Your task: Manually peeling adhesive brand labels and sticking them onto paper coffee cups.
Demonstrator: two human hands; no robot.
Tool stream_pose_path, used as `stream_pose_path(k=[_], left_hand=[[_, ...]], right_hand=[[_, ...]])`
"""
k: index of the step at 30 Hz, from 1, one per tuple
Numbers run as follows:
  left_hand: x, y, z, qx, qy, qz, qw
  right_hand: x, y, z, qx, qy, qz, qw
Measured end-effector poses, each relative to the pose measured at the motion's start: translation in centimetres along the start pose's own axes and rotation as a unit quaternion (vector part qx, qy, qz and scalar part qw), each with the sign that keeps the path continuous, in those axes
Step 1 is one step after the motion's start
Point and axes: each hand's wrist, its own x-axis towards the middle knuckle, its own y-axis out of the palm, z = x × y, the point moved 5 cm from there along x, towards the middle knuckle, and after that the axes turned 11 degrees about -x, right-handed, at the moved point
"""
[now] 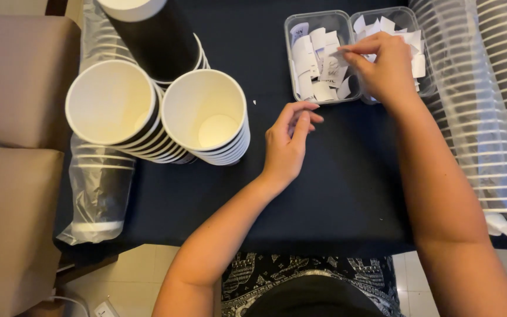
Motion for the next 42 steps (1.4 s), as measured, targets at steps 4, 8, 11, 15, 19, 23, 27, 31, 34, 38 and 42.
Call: stream_pose_path(k=[4,8,11,15,19,23,27,31,34,38,42], left_hand=[[0.1,0.1,-0.3,0.039,0.010,0.002,0.999],[0.0,0.0,0.7,-0.015,0.061,-0.031,0.998],[0.0,-0.2,1.5,-0.024,0.063,-0.063,0.996],[-0.1,0.3,0.6,-0.053,0.003,-0.067,0.996],[-0.5,0.4,1.2,-0.070,-0.036,-0.047,0.996],[-0.3,0.6,0.3,-0.022,-0.006,0.004,1.000],[-0.5,0.8,-0.8,0.014,0.033,0.037,0.999],[-0.8,0.9,-0.7,-0.040,-0.010,0.022,0.999],[-0.6,0.9,-1.0,-0.068,-0.027,0.012,0.997],[-0.4,0.7,-1.6,-0.081,-0.058,0.033,0.994],[-0.3,0.6,-2.1,-0.081,-0.098,0.047,0.991]], right_hand=[[-2.6,0.0,2.3,0.218,0.032,0.021,0.975],[-7.0,0.2,6.4,0.358,0.089,0.043,0.929],[-9.1,-1.2,7.8,0.346,0.072,0.046,0.934],[-10.9,-2.2,6.9,0.357,0.092,0.069,0.927],[-12.0,-1.4,4.7,0.361,0.106,0.046,0.925],[-12.7,-1.0,4.9,0.379,0.138,0.038,0.914],[-12.9,-1.2,5.8,0.387,0.140,0.053,0.910],[-13.4,-1.1,5.8,0.399,0.143,0.061,0.904],[-13.4,-1.9,6.5,0.399,0.133,0.068,0.905],[-13.4,-3.1,7.2,0.380,0.087,0.089,0.916],[-13.4,-3.8,7.6,0.355,0.037,0.102,0.928]])
